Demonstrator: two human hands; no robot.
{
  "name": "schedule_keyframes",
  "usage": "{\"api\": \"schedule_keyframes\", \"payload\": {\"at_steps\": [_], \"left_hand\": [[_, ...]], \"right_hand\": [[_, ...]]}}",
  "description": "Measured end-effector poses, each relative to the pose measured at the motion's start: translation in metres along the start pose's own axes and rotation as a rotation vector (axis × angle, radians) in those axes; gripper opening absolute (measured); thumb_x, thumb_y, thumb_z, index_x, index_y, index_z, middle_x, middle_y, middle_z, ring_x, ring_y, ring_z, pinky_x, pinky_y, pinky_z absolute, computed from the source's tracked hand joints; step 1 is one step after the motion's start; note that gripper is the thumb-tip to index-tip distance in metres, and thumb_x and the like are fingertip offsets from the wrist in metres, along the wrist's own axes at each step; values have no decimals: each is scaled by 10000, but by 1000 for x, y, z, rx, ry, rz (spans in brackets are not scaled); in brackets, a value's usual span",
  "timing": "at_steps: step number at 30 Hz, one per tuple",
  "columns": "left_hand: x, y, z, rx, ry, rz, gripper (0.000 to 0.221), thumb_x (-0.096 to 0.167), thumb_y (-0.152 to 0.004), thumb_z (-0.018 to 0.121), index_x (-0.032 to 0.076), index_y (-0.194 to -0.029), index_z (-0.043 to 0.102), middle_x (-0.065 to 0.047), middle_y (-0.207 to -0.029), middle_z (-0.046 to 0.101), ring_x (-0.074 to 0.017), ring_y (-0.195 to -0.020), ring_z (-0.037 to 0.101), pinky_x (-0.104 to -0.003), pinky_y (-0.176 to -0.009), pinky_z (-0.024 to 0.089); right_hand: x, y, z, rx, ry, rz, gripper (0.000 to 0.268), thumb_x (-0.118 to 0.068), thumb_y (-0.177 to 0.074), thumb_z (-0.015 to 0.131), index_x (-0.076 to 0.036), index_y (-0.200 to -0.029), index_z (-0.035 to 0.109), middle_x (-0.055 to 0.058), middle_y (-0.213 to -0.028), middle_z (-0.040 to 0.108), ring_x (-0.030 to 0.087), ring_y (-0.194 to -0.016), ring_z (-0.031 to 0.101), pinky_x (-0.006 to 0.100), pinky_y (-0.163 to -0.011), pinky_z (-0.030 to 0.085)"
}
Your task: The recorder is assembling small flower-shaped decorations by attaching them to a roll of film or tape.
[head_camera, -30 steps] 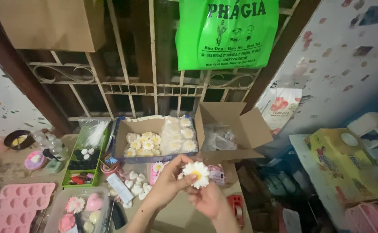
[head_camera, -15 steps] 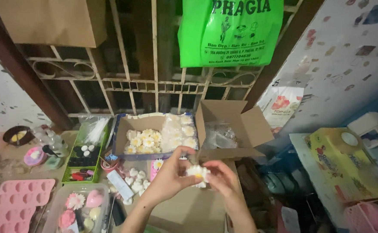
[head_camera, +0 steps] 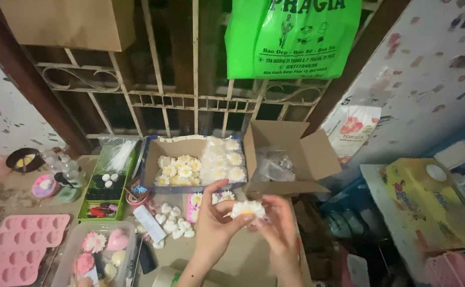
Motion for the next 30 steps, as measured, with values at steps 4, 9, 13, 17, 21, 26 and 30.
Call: {"api": "schedule_keyframes", "payload": {"at_steps": [4,9,13,17,21,26,30], "left_hand": [[4,2,-1,-32,-136,13,830,-87,-751,803,70,-1440,368,-120,-928,787,-168,-832,755,-290,-698,616],[7,3,-4,-30,-332,28,802,-64,-755,844,77,-1428,430,-83,-912,776,-153,-843,750,-287,-719,624],[4,5,-14,-104,-408,58,796,-39,-750,856,94,-1405,425,-72,-956,775,-140,-933,749,-294,-836,626],[7,7,-19,-256,-360,110,725,-29,-813,837,83,-1395,420,-72,-998,744,-146,-989,710,-312,-962,592],[21,6,-14,-288,-368,36,663,-16,-821,836,96,-1347,449,-50,-982,727,-137,-948,709,-309,-883,610],[36,4,-11,-340,-473,-175,567,4,-842,749,126,-1325,476,-35,-976,735,-130,-930,745,-312,-769,618],[41,9,-9,-418,-631,59,625,-21,-828,801,114,-1347,480,-43,-1056,783,-182,-984,756,-324,-811,594]], "right_hand": [[-27,-15,0,-160,160,-167,427,-74,-804,741,-20,-1204,601,93,-1271,560,190,-1095,627,347,-856,576],[-18,-28,-10,-223,453,-349,260,-15,-810,799,4,-1025,654,120,-1253,587,193,-1120,610,330,-939,523],[-9,-30,-16,-254,313,-272,117,-13,-913,736,13,-950,628,112,-1185,609,165,-1097,608,300,-939,508],[-2,-32,-12,-183,208,-86,99,-86,-984,653,-1,-984,601,66,-1093,659,108,-942,604,268,-830,519],[38,-46,-25,-153,280,-39,134,-154,-1016,598,-21,-1033,599,67,-1064,710,91,-916,631,254,-822,531],[43,-47,-19,-228,139,491,218,-265,-1063,502,-138,-1220,585,50,-1100,649,174,-882,652,385,-724,547],[67,-43,-31,-243,-105,810,282,-267,-1017,466,-187,-1275,549,32,-1124,668,233,-829,698,455,-650,580]]}}
Point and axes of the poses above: each hand's wrist, its own y-axis away from the middle knuckle, its own z-axis out of the palm, x = y × z, the point moved 1 cm from there along -y, towards the middle knuckle
